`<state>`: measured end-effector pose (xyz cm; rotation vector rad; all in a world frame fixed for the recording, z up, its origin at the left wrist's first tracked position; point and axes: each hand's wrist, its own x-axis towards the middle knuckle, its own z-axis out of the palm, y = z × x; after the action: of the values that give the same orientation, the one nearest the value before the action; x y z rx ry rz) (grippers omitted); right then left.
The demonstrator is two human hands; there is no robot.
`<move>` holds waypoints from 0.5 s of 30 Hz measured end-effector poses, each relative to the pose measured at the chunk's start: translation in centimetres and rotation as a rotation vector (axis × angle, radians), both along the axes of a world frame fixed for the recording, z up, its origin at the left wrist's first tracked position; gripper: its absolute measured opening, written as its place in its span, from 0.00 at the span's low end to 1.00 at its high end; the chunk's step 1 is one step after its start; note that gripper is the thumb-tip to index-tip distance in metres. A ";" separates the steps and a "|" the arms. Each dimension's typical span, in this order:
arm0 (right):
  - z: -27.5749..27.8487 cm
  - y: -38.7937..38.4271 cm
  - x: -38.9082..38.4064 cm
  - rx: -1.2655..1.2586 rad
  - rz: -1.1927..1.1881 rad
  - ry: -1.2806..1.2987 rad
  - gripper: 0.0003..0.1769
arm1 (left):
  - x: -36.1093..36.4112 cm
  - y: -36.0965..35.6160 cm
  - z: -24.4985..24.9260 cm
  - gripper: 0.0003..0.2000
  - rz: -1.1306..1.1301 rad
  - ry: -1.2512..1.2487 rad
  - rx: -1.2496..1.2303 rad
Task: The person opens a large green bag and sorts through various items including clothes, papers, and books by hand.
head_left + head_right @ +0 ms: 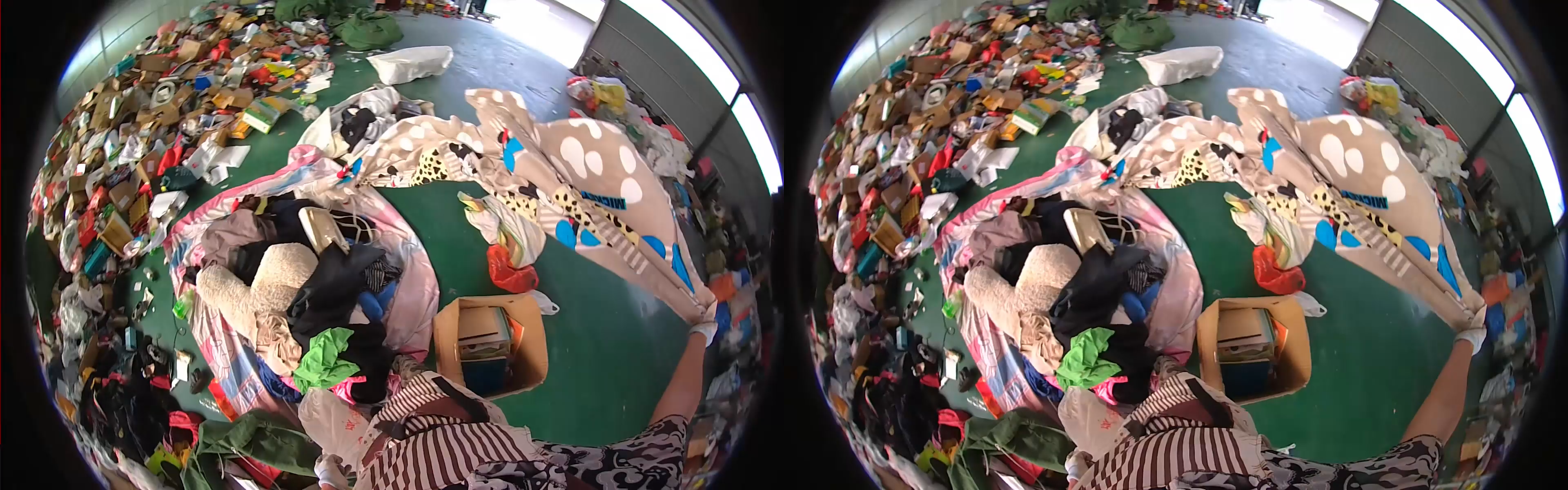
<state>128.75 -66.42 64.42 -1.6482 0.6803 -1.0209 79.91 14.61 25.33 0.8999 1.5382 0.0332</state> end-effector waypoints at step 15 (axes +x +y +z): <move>-30.7 28.8 -13.1 0.436 0.569 1.136 0.10 | 10.2 2.8 1.5 0.08 -0.453 -0.182 0.105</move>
<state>115.61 -37.58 33.69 -1.7642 0.9621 0.5345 90.14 17.41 26.81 1.2764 1.1459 -0.1285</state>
